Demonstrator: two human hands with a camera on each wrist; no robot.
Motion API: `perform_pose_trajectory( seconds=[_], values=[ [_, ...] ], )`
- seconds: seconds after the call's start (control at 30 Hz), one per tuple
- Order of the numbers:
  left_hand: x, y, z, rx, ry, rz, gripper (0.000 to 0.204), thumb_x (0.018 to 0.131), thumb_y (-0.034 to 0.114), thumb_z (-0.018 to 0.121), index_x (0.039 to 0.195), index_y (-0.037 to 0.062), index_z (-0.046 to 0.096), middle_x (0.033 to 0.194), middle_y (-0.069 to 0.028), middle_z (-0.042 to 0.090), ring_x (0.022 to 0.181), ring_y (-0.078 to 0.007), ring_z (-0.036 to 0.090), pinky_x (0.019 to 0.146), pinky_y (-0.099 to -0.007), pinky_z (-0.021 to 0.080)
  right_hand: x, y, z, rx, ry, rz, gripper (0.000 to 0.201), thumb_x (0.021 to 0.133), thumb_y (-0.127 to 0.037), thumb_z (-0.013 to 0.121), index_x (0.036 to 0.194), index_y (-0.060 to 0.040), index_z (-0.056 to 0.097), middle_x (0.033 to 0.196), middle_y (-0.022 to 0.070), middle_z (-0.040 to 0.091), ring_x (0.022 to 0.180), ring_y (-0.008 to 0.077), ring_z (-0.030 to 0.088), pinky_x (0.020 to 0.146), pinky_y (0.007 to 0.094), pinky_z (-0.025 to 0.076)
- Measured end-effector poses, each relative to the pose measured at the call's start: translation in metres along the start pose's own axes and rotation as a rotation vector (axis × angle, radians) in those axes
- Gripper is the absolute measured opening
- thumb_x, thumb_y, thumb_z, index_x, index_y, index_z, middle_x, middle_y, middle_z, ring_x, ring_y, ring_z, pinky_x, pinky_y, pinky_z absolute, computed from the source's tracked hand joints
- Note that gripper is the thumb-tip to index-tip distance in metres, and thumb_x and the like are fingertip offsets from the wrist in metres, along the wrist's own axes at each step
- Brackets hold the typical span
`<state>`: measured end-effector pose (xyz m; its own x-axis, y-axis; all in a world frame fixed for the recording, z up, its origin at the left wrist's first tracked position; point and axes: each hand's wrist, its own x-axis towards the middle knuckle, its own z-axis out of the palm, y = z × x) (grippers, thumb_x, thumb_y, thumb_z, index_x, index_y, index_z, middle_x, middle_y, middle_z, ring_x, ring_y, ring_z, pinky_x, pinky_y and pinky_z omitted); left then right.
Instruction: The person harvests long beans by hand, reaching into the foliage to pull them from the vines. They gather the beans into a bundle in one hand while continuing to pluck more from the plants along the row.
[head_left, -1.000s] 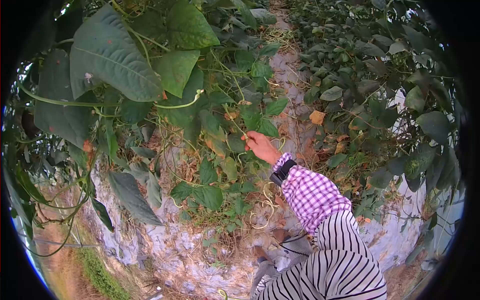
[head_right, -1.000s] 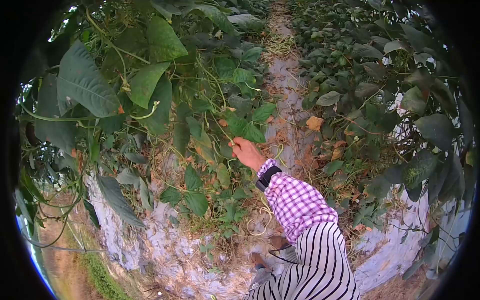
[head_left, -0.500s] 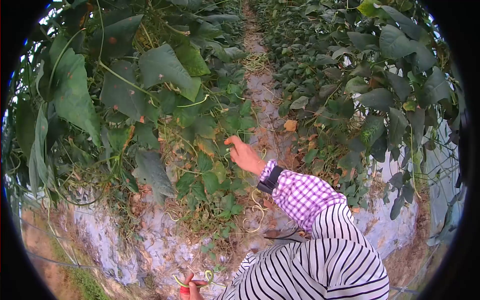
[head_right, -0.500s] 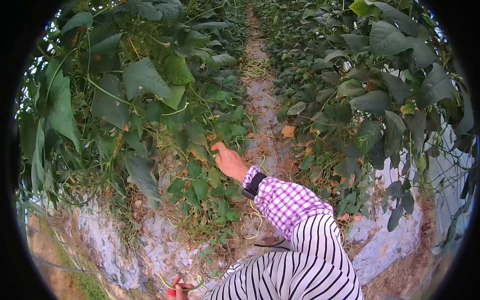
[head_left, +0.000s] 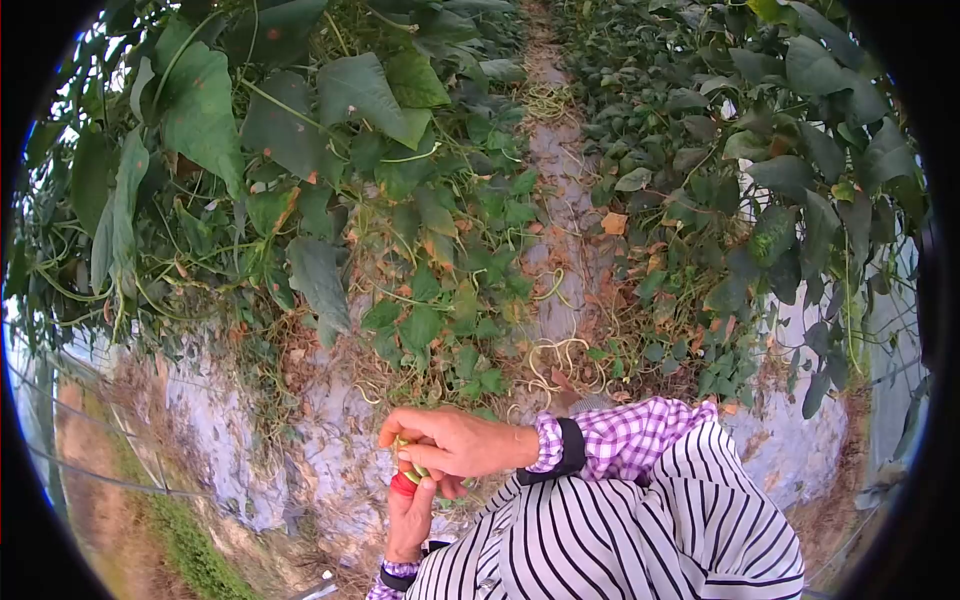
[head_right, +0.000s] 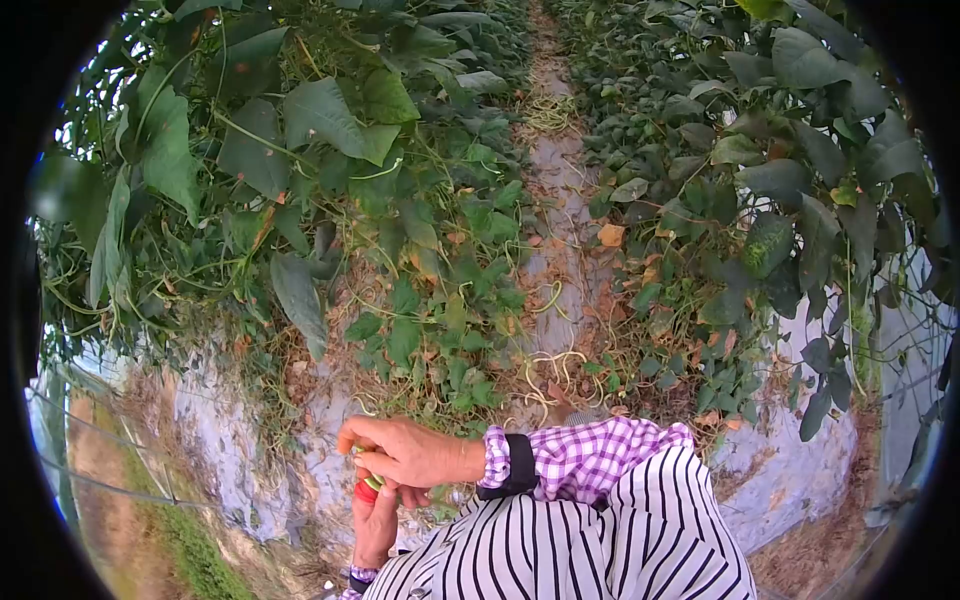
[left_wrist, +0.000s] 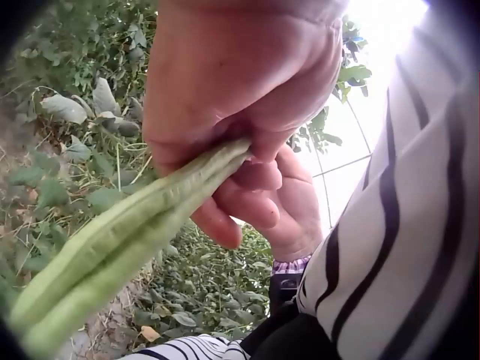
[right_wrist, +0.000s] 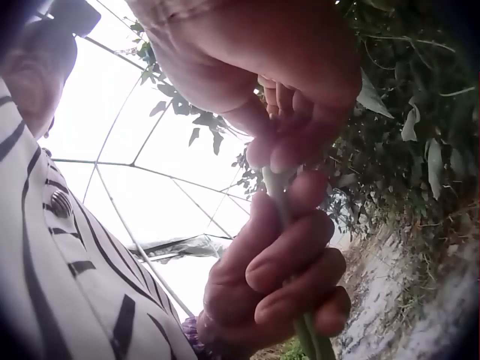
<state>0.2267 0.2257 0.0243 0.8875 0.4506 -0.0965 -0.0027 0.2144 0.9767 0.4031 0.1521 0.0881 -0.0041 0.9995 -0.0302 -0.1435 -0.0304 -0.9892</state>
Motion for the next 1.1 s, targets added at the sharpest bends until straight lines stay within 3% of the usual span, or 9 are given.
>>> perform_pose_trajectory(
  seconds=[0.1,0.23,0.37,0.5,0.67,0.77,0.83,0.9,1.1],
  values=[
    [-0.002,0.004,0.003,-0.027,0.029,-0.093,0.028,0.094,0.026,0.049,0.101,-0.0011,0.050,0.073,-0.0089,0.056,0.061,-0.0183,0.055,0.065,-0.0348,0.050,0.006,0.020,-0.027,-0.201,0.092,-0.253,0.024,0.090,-0.013,0.051,0.112,-0.0029,0.048,0.083,0.0056,0.060,0.058,0.0120,0.057,0.057,0.0268,0.047],
    [0.009,0.008,-0.009,-0.060,0.378,0.008,0.027,0.094,0.025,0.048,0.098,-0.0010,0.053,0.070,-0.0123,0.059,0.056,-0.0176,0.055,0.055,-0.0328,0.049,0.010,0.012,-0.117,-0.291,0.417,-0.425,0.023,0.087,-0.016,0.057,0.103,-0.0009,0.051,0.092,0.0084,0.057,0.072,0.0147,0.057,0.061,0.0287,0.046],
    [0.021,0.032,0.015,-0.035,0.656,-0.124,0.015,0.093,0.021,0.054,0.093,0.0060,0.056,0.070,-0.0027,0.054,0.057,-0.0091,0.043,0.053,-0.0267,0.039,-0.004,0.004,-0.251,-0.398,0.927,-0.523,0.016,0.089,-0.014,0.055,0.096,0.0001,0.056,0.088,0.0076,0.058,0.074,0.0131,0.057,0.065,0.0271,0.046],
    [0.044,0.038,0.048,-0.072,0.893,-0.192,0.015,0.093,0.023,0.054,0.094,0.0087,0.053,0.065,-0.0010,0.049,0.051,-0.0067,0.037,0.046,-0.0249,0.034,0.010,0.043,-0.412,-0.106,1.273,-0.479,0.019,0.092,-0.018,0.050,0.096,0.0006,0.055,0.081,0.0045,0.062,0.073,0.0090,0.057,0.066,0.0249,0.045],
    [0.025,0.021,0.065,0.016,1.197,-0.460,0.018,0.090,0.026,0.058,0.095,0.0109,0.049,0.067,-0.0010,0.049,0.050,-0.0078,0.038,0.047,-0.0233,0.035,0.069,0.087,-0.522,-0.575,0.977,-0.006,0.017,0.081,-0.019,0.059,0.082,-0.0022,0.063,0.077,0.0151,0.064,0.075,0.0308,0.062,0.068,0.0386,0.048],
    [0.053,0.026,0.091,0.067,1.293,-0.429,0.020,0.090,0.028,0.058,0.089,0.0100,0.051,0.067,-0.0016,0.050,0.050,-0.0090,0.038,0.047,-0.0242,0.033,0.124,0.105,-0.556,-0.874,1.107,-0.022,0.016,0.080,-0.018,0.061,0.084,-0.0028,0.063,0.081,0.0152,0.064,0.075,0.0339,0.061,0.068,0.0414,0.048],
    [0.068,0.027,0.093,0.071,1.309,-0.466,0.020,0.090,0.028,0.058,0.089,0.0100,0.051,0.067,-0.0016,0.050,0.050,-0.0090,0.038,0.047,-0.0242,0.033,0.165,0.106,-0.561,-0.679,1.231,-0.099,0.013,0.079,-0.016,0.061,0.082,-0.0036,0.063,0.079,0.0140,0.062,0.078,0.0345,0.059,0.068,0.0430,0.046],
    [0.080,0.028,0.092,0.070,1.318,-0.499,0.020,0.090,0.028,0.058,0.089,0.0100,0.051,0.067,-0.0016,0.049,0.050,-0.0090,0.038,0.047,-0.0243,0.033,0.196,0.080,-0.552,-0.657,1.287,-0.437,0.007,0.077,-0.011,0.061,0.080,-0.0052,0.062,0.078,0.0118,0.060,0.082,0.0327,0.058,0.070,0.0415,0.045],
    [0.094,0.030,0.089,0.080,1.321,-0.542,0.020,0.090,0.028,0.058,0.089,0.0100,0.051,0.067,-0.0016,0.049,0.050,-0.0090,0.038,0.047,-0.0244,0.033,0.274,0.094,-0.533,-0.761,0.896,-0.399,0.013,0.072,-0.007,0.062,0.085,-0.0065,0.060,0.084,0.0123,0.058,0.086,0.0316,0.056,0.072,0.0408,0.044]
  ],
)
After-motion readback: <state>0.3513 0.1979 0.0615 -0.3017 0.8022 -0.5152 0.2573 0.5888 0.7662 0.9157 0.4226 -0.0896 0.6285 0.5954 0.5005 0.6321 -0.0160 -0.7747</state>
